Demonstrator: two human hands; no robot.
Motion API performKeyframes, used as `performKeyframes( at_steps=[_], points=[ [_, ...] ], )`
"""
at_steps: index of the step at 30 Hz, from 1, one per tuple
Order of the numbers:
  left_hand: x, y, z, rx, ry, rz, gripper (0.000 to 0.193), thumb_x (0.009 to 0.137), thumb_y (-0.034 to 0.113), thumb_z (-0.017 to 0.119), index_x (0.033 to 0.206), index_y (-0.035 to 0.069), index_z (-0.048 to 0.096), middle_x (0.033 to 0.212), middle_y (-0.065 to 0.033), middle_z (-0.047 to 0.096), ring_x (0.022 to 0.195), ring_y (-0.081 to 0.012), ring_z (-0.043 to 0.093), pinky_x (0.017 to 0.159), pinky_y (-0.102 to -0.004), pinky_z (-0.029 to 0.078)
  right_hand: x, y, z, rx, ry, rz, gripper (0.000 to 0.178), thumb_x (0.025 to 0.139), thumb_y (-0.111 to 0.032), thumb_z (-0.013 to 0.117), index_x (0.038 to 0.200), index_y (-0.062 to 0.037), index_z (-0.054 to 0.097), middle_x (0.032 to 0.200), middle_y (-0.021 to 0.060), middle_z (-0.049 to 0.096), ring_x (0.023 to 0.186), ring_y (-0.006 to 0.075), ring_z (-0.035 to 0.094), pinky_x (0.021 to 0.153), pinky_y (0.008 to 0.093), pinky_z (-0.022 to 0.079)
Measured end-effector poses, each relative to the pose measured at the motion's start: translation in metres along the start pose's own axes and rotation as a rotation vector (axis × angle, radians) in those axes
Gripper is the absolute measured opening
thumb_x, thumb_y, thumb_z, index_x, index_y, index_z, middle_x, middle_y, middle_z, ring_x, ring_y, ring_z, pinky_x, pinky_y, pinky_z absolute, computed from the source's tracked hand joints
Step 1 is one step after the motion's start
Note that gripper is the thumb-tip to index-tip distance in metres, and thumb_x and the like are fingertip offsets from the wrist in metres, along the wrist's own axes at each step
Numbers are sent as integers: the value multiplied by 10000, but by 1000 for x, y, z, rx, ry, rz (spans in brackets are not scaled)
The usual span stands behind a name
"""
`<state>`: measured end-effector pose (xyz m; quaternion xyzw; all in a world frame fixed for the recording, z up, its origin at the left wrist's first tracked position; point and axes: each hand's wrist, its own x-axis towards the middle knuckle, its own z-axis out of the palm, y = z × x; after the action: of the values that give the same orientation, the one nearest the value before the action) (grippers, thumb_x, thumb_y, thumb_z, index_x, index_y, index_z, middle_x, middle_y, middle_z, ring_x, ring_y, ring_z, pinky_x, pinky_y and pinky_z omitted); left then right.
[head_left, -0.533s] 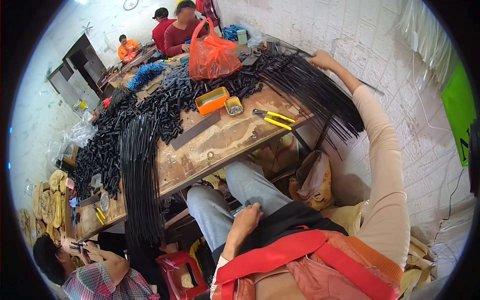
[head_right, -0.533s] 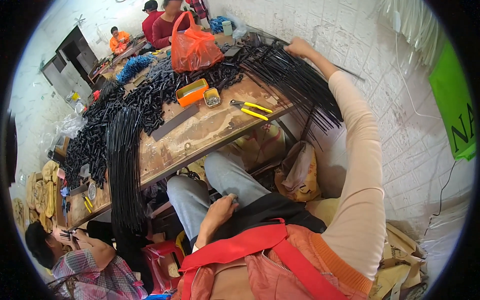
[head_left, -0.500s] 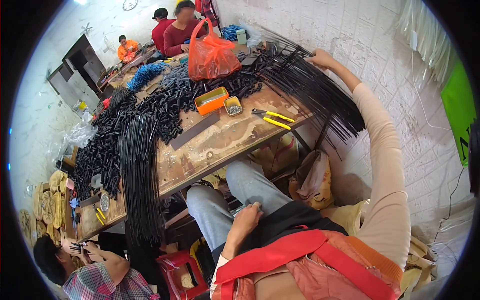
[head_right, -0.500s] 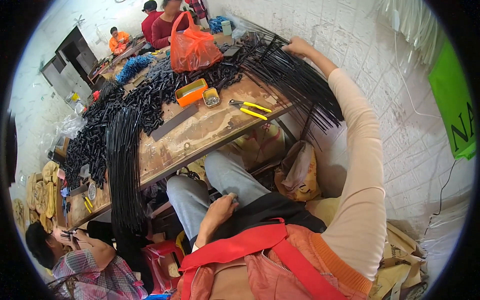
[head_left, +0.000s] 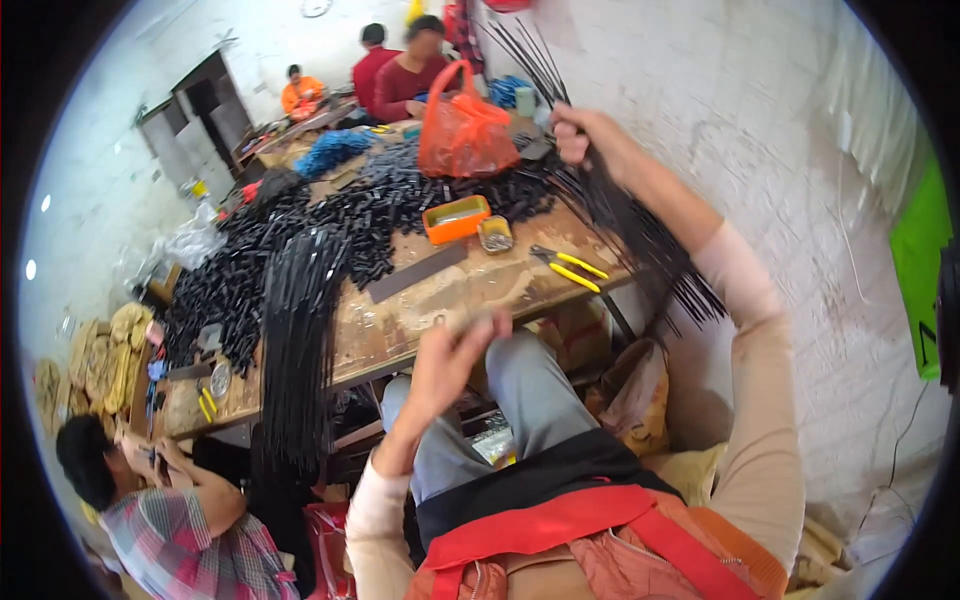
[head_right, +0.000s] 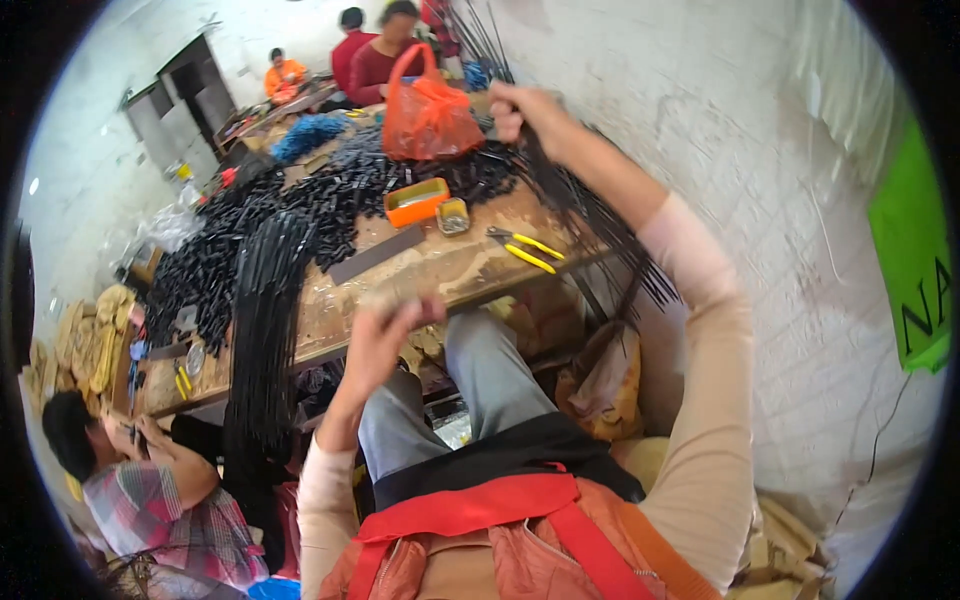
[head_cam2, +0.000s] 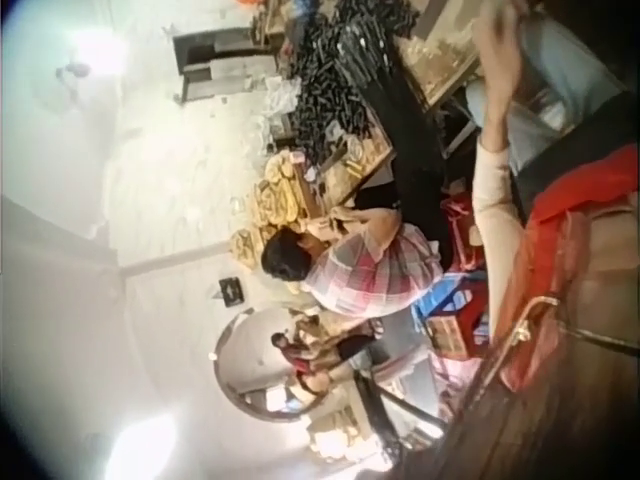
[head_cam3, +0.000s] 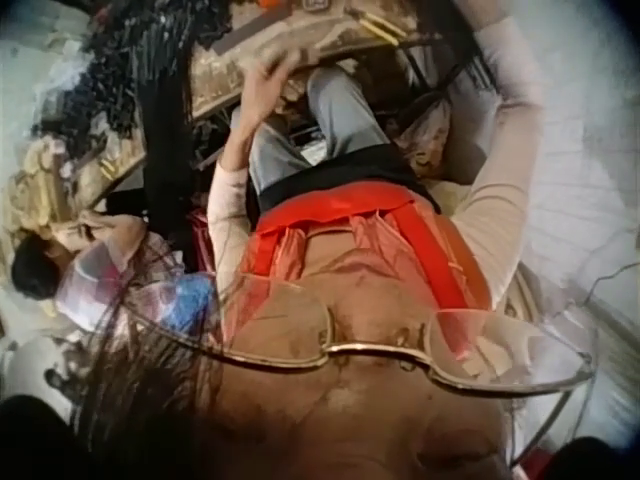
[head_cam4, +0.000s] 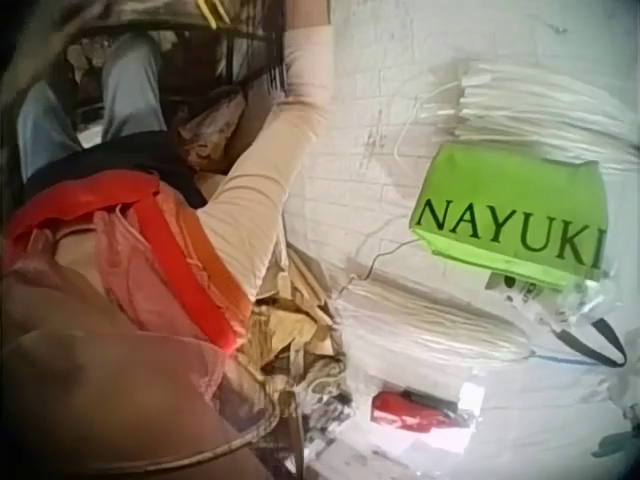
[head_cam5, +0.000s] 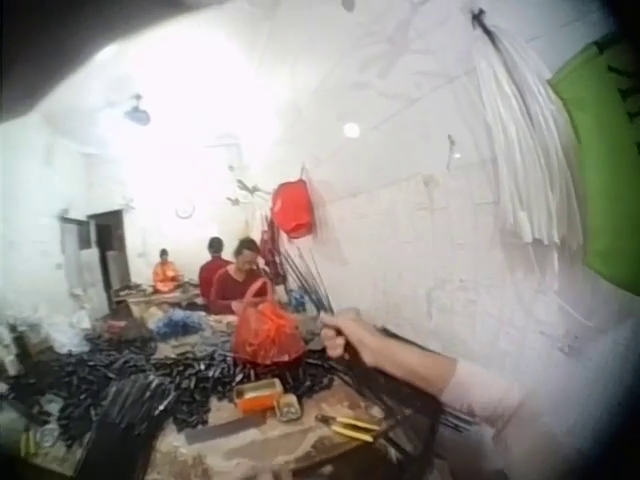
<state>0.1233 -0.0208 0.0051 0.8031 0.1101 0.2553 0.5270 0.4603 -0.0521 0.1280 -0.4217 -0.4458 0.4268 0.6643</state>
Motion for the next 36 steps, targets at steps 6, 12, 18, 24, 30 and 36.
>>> performKeyframes(
  at_steps=[6, 12, 18, 24, 30, 36],
  points=[
    [33, 50, 14, -918, -143, -324, 339, 996, 329, 521, 1217, 76, 481, 908, -40, 609, 730, -143, 597, 617, -299, 491, -23, 67, 154, 119, 132, -175, 201, 1011, -255, 462, 1059, -60, 471, 675, -28, 395, 491, 61, 381, 441, 236, 340],
    [-29, 41, -46, -619, 259, -207, 379, 1040, 394, 371, 1158, 54, 487, 639, 65, 305, 457, -32, 223, 400, -194, 172, -20, 63, 147, -216, -539, 132, 415, 1026, -382, 408, 1152, -10, 544, 1010, 111, 658, 824, 174, 651, 716, 289, 528],
    [-53, 21, -47, -582, 340, -210, 320, 1047, 357, 369, 1054, 58, 483, 632, 63, 311, 460, -31, 238, 401, -201, 198, 59, 49, 176, 41, -121, -279, 453, 954, -472, 532, 1145, -64, 577, 1010, 111, 666, 924, 210, 661, 851, 344, 520],
    [-78, 26, -32, -817, 86, -219, 546, 1002, 432, 439, 1364, 25, 397, 1079, -131, 607, 896, -214, 637, 792, -365, 528, 55, 42, 234, 169, -565, -35, 487, 967, -485, 495, 1134, -31, 548, 1044, 144, 662, 955, 237, 653, 909, 373, 505],
    [-62, 41, -57, -984, 119, -202, 544, 1010, 420, 419, 1278, -51, 471, 1187, -213, 599, 1103, -294, 609, 974, -456, 493, -46, 83, 212, -20, -556, 194, 551, 1011, -484, 376, 1192, 0, 568, 1090, 120, 654, 996, 199, 625, 924, 334, 462],
    [-53, 41, -34, -809, 375, -251, 280, 971, 187, 559, 1170, -9, 593, 1040, -148, 677, 937, -257, 684, 855, -402, 573, -59, 82, 189, -880, -693, 55, 530, 1027, -433, 363, 1315, -13, 510, 933, 37, 600, 863, 156, 563, 838, 292, 435]
  ],
)
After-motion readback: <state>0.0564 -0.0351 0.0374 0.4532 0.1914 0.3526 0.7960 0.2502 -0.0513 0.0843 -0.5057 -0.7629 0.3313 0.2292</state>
